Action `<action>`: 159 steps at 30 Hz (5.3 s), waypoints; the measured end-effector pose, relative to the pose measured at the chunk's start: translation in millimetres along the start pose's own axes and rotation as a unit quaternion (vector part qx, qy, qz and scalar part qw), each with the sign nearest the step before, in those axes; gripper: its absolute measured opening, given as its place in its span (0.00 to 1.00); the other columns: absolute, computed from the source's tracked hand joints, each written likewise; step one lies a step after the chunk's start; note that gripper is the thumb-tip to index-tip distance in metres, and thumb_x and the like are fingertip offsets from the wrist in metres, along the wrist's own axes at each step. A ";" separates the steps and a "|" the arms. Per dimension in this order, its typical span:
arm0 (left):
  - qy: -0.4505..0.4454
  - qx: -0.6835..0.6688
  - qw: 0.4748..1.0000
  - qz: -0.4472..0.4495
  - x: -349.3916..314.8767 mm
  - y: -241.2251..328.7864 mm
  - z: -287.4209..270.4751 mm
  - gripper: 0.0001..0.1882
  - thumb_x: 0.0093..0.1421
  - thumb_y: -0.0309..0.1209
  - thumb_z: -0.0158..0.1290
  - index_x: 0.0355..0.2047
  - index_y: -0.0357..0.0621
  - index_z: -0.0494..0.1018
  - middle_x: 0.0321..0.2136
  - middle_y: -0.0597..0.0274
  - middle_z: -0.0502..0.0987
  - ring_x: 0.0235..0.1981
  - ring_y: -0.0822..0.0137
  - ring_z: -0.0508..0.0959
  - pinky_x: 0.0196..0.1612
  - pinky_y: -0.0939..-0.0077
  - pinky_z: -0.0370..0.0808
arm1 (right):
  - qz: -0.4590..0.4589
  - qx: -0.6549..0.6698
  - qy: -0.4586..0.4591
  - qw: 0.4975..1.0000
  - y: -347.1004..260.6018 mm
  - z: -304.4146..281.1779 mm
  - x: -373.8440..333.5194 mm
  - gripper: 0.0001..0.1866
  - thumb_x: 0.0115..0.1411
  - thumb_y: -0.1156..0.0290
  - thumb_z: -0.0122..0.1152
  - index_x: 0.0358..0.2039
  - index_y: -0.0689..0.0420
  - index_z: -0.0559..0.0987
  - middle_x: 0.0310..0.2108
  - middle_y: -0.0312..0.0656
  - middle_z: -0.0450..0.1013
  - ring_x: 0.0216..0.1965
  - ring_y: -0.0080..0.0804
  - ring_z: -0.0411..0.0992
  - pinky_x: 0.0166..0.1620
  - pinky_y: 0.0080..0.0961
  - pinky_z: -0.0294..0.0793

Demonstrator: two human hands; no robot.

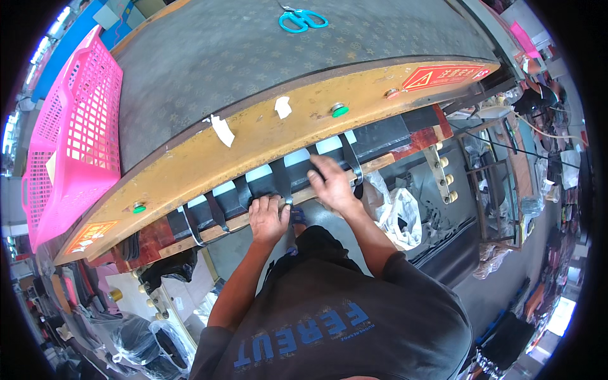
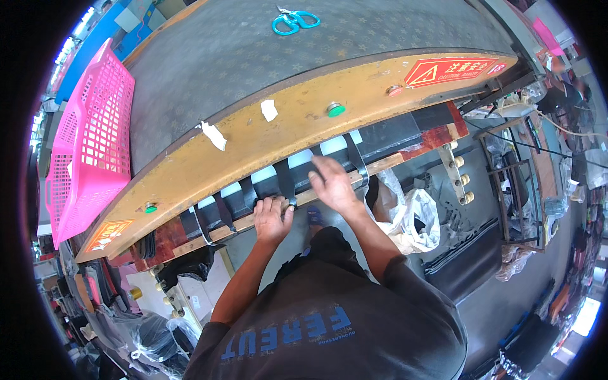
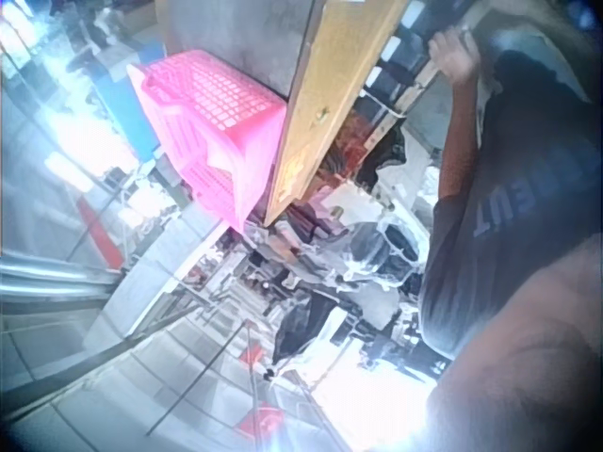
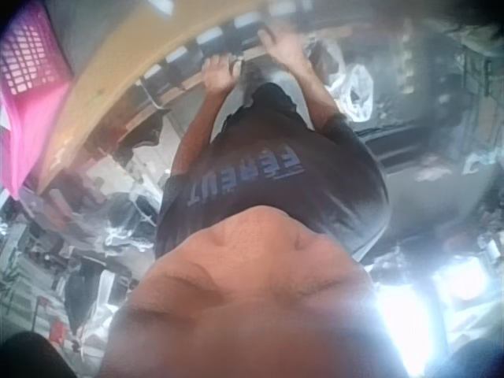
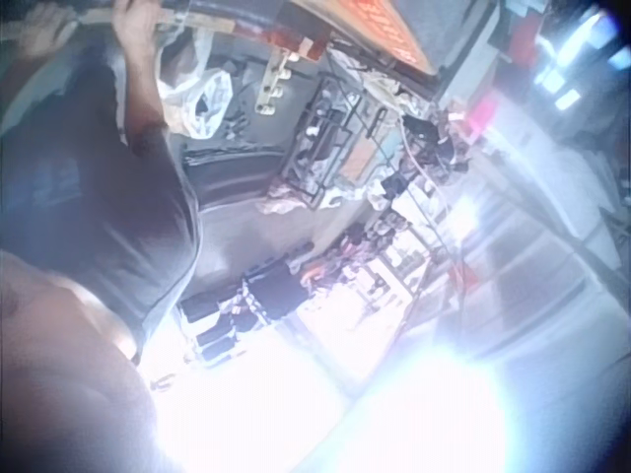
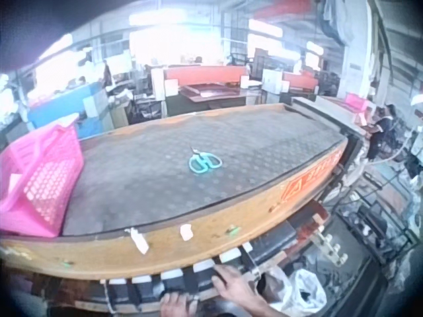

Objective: The person uses a hydraulic cutting machine to press a template into black rubber sheets, cutting out multiple shoe sole shapes. They repeatedly place templates, operate the press, remove cut pieces, and stack the finished soles on the workbench.

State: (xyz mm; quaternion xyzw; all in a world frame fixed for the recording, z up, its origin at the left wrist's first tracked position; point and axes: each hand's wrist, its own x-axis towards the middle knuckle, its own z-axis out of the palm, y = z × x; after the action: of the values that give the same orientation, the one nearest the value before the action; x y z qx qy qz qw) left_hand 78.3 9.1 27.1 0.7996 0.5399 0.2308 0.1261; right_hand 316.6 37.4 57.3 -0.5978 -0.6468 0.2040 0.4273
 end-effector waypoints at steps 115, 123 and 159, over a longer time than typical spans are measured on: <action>-0.191 -0.548 0.588 -0.564 -271.1 -43.0 -136.3 0.45 0.74 0.62 0.51 0.63 0.24 0.68 0.57 0.40 0.75 0.37 0.57 0.90 0.20 0.75 0.73 | -0.413 -0.138 -0.562 0.704 -133.8 90.9 -169.5 0.39 0.57 0.61 0.76 0.70 0.30 0.76 0.77 0.40 0.63 0.81 0.50 0.51 0.81 0.57 0.46; -0.190 -0.661 0.486 -0.540 -271.7 -49.8 -104.2 0.40 0.70 0.69 0.51 0.53 0.38 0.70 0.41 0.54 0.76 0.27 0.68 0.83 0.16 0.83 0.66 | -0.405 -0.111 -0.599 0.682 -125.7 71.5 -162.6 0.46 0.59 0.45 0.76 0.76 0.35 0.69 0.80 0.47 0.56 0.82 0.55 0.46 0.82 0.58 0.41; 0.171 -0.204 0.890 -0.369 -264.8 35.7 -120.4 0.22 0.69 0.35 0.62 0.56 0.30 0.76 0.50 0.42 0.81 0.32 0.58 0.84 0.42 0.62 0.82 | 0.000 0.236 -0.235 0.943 -153.3 -27.4 26.0 0.23 0.76 0.52 0.64 0.58 0.58 0.82 0.48 0.41 0.84 0.45 0.30 0.84 0.46 0.32 0.87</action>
State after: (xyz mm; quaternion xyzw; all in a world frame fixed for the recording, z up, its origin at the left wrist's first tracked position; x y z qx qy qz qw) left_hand -36.0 -254.4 85.3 0.4475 0.7504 0.4058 0.2682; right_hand 248.7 24.4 199.2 -0.4153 -0.6621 0.4853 0.3919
